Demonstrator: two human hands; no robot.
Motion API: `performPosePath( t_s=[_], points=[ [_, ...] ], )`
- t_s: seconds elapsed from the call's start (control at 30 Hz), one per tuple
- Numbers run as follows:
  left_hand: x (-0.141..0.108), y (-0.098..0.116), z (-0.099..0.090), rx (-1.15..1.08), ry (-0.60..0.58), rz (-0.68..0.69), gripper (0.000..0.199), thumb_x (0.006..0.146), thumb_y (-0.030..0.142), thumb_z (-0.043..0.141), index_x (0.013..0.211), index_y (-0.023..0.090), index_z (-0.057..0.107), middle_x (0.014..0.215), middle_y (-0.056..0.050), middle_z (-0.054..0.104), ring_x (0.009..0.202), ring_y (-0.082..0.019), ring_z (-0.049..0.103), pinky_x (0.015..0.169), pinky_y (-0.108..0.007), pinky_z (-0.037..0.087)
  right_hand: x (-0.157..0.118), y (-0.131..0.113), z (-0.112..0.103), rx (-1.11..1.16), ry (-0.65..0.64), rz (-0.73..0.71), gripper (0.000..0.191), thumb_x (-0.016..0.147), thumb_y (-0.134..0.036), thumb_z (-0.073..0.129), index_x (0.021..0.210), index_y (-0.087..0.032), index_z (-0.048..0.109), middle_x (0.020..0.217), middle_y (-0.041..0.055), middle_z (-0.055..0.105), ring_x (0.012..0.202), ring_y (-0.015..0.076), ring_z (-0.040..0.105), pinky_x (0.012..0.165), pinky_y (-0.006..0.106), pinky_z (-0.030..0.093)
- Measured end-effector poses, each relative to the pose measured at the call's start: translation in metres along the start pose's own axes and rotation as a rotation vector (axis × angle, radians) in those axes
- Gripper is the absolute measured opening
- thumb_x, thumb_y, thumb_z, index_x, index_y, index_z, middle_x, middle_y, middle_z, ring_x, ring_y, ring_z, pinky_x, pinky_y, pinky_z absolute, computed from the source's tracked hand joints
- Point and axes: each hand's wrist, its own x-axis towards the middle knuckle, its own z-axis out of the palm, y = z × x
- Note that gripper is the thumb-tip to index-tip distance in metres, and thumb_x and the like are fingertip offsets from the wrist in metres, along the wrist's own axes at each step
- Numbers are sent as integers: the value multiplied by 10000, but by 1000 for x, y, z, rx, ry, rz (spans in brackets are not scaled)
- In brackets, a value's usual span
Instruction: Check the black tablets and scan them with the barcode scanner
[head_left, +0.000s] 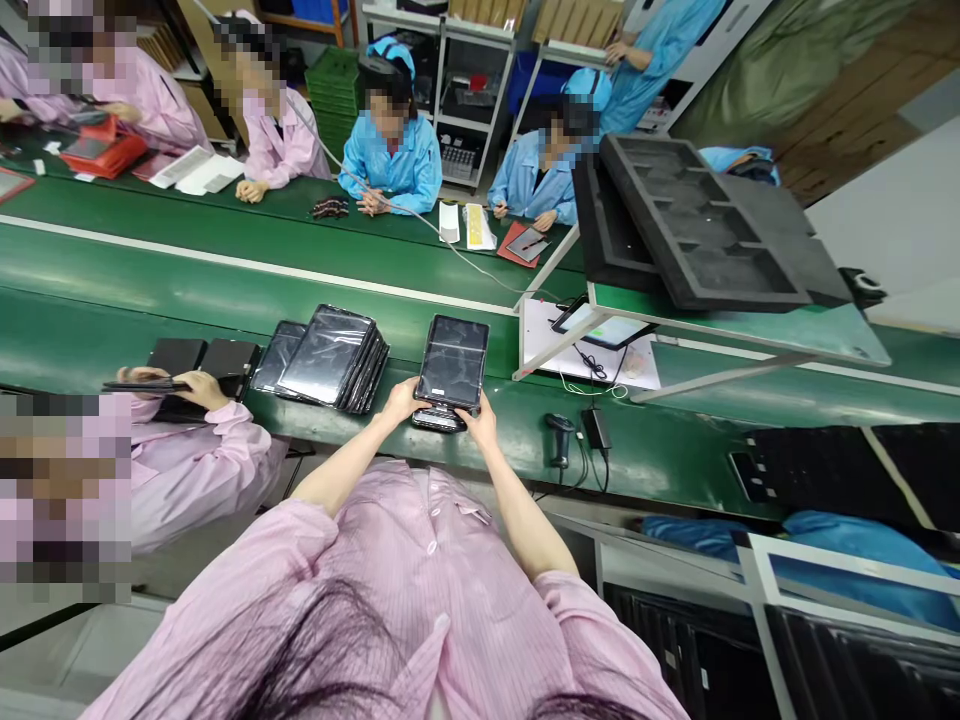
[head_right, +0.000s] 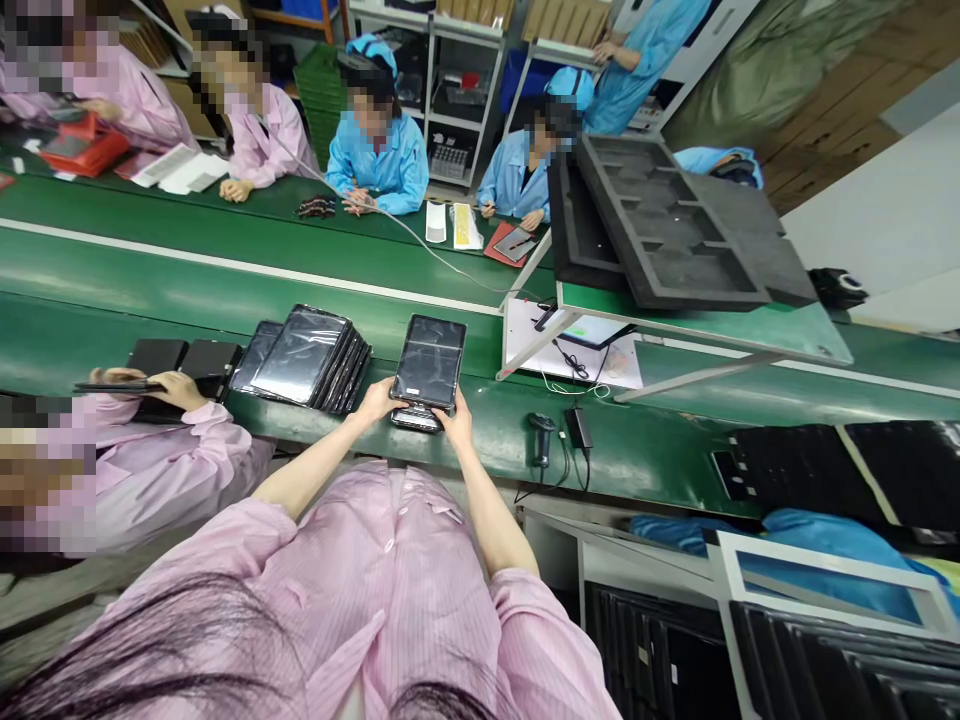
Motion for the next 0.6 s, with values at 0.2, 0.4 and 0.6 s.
performPosePath(
  t_s=[0.2,0.4,0.6],
  points=[
    [2,-16,21,-71,35,6,946,656,222,1076,1506,123,674,1617,-232,644,1557,-369,590,1339,-500,441,13,10,8,-4,-35,-9,1077,680,-405,986,1646,-196,560,1646,190,645,1509,379,630,1285,586,501],
    [0,-22,28,-64,-25,34,863,653,184,1063,1439,150,709,1508,-208,736,1450,-370,683,1272,-536,516,13,18,4,-31,-77,-45,1095,636,-430,1026,1608,-178,591,1617,199,660,1505,390,631,1282,578,498],
    [-15,-17,31,-59,41,-29,771,666,163,1068,1375,196,766,1429,-178,789,1390,-369,726,1255,-513,532,-8,24,8,-43,-5,-15,889,746,-429,953,1543,-185,644,1508,188,750,1410,381,708,1231,566,545]
  ],
)
